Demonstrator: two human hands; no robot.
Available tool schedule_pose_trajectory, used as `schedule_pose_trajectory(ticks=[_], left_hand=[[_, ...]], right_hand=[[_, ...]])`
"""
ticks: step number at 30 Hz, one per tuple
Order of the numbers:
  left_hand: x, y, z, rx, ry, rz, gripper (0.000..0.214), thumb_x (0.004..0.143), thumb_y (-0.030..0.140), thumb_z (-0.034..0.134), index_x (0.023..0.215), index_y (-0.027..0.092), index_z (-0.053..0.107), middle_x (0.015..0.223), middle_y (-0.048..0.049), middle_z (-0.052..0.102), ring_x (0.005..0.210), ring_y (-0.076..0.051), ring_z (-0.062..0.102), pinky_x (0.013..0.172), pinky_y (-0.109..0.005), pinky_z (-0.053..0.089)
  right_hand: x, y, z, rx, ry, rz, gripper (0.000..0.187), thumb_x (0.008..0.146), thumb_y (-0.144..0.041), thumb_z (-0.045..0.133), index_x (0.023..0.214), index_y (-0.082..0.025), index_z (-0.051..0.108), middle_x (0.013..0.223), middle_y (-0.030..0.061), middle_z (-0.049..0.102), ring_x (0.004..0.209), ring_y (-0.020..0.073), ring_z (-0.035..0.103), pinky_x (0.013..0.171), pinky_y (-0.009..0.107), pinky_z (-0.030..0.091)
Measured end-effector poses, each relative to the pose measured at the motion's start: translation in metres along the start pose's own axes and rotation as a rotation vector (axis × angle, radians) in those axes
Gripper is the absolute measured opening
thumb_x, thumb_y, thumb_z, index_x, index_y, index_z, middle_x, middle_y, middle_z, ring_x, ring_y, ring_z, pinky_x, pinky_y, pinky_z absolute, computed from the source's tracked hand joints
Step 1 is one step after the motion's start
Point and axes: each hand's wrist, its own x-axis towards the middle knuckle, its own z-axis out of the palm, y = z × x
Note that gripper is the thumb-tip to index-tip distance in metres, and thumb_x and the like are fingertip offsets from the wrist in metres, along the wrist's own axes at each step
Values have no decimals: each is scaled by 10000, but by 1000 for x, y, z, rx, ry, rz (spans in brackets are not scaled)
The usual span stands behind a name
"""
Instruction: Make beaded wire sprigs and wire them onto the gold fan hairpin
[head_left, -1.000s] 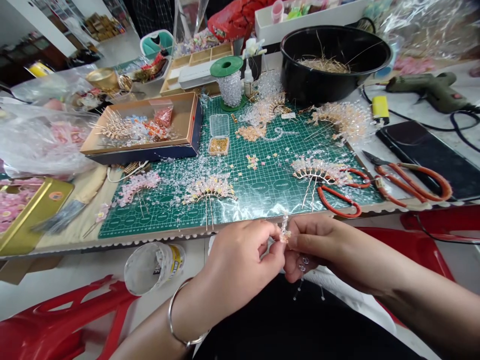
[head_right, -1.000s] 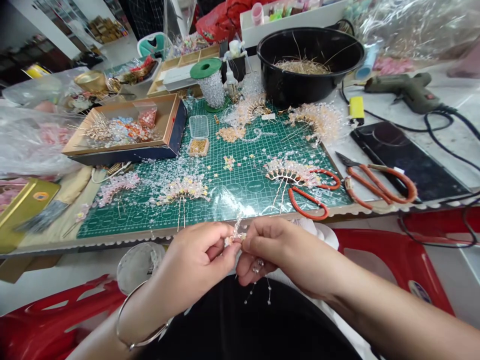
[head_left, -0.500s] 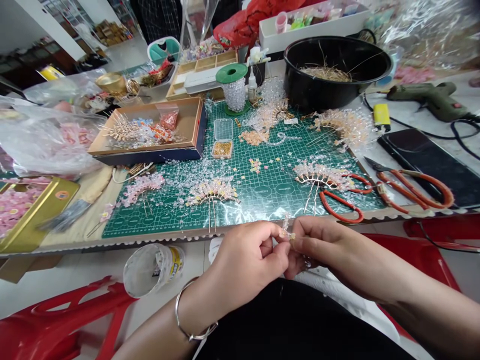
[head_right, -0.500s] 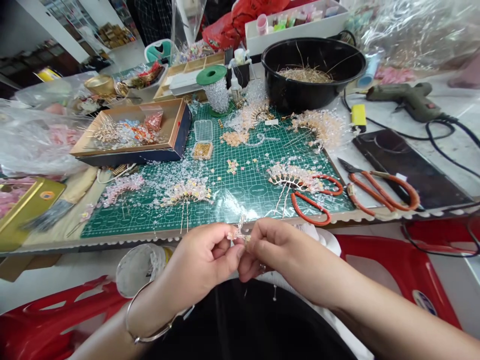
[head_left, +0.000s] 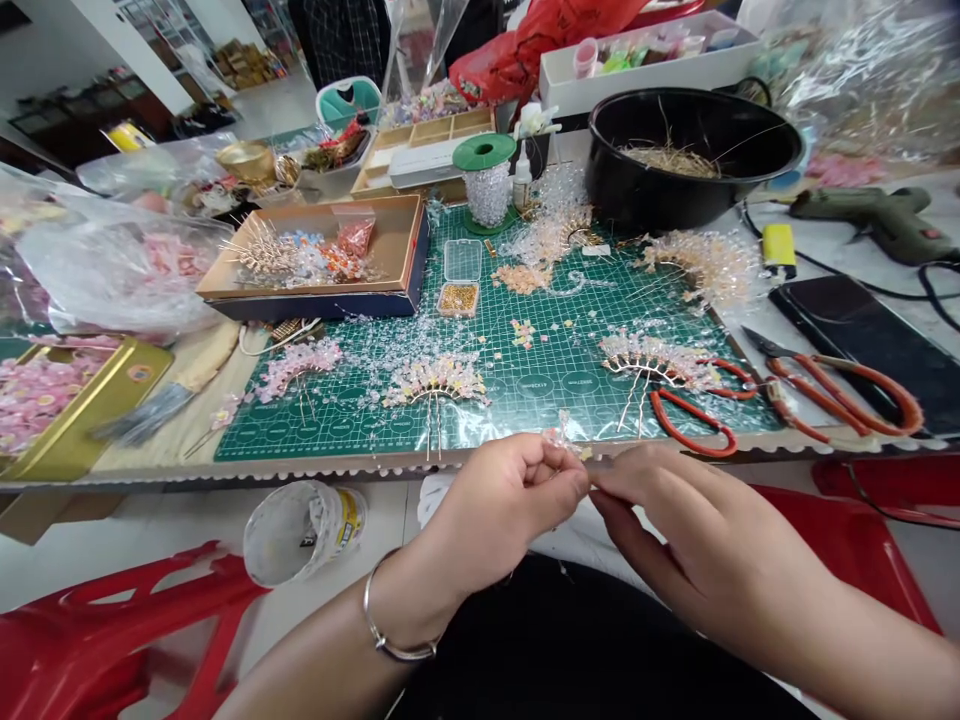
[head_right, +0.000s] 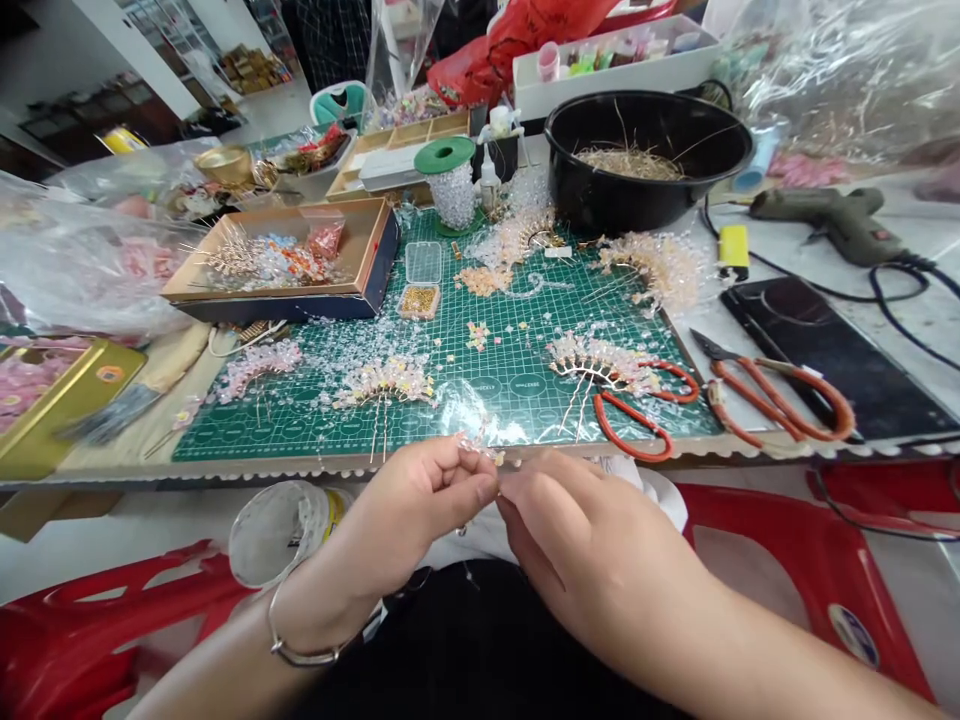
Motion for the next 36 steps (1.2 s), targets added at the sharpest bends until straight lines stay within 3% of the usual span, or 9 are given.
schedule_pose_trajectory(ticks=[6,11,16,19,21,23,25,29,36], left_hand=[[1,-2,-4,-142,-102,-84,360,804,478,786,838,156,627,680,56,486,593,-76,346,596,-245,281],[-1,-2,-8,-102,-74,-65,293,932,450,625,925,158,649,591,88,330,535,-86,225,523,-267,174],[-6,-2,-17,-37,53,86,273,1036,328,421,996,173,642,615,72,336,567,-107,281,571,-269,255],[-8,2,-21,80,114,129,267,1044,369,456,994,192,649,649,58,401,611,-115,380,635,-264,345],[-8,4,-21,164,117,168,244,1022,376,519,972,196,677,744,17,543,749,-141,527,749,-276,421],[-8,6,-18,233,50,205,224,1009,350,549,959,193,701,940,-37,669,953,-182,611,889,-299,445],[-8,6,-13,271,-67,211,229,1008,345,549,947,184,699,1005,-53,696,978,-193,627,898,-300,454],[-8,3,-5,283,-211,188,274,1016,367,518,880,167,648,804,-7,593,760,-142,537,717,-261,426],[-7,7,-3,332,-239,228,192,956,194,534,766,182,550,714,36,505,710,-117,484,701,-245,389]], right_hand=[[-6,9,-5,-81,-25,-143,134,966,-68,516,984,-201,518,774,35,673,645,175,636,575,290,434],[-4,7,-13,24,-43,-48,132,971,-90,482,931,-215,502,690,-32,584,584,103,553,575,230,425],[-5,5,-19,130,-82,52,168,970,-82,456,901,-235,465,672,-58,545,569,76,501,553,181,416],[-7,6,-20,184,-104,81,177,955,-66,478,903,-235,479,688,-51,547,584,82,497,549,190,413],[-9,6,-20,215,-113,83,176,955,-62,488,903,-230,481,695,-44,544,596,88,493,549,202,409],[-9,5,-21,225,-116,50,163,963,-65,489,916,-221,483,698,-40,533,593,92,474,552,216,404],[-9,4,-20,211,-106,7,151,966,-59,489,944,-209,493,715,-33,534,605,98,471,569,234,407],[-8,5,-20,183,-73,-53,153,958,-40,507,983,-191,515,768,-7,574,661,109,511,621,252,432],[-4,4,-20,134,-67,-62,140,971,-55,488,980,-192,517,768,-7,617,650,109,562,619,244,453]])
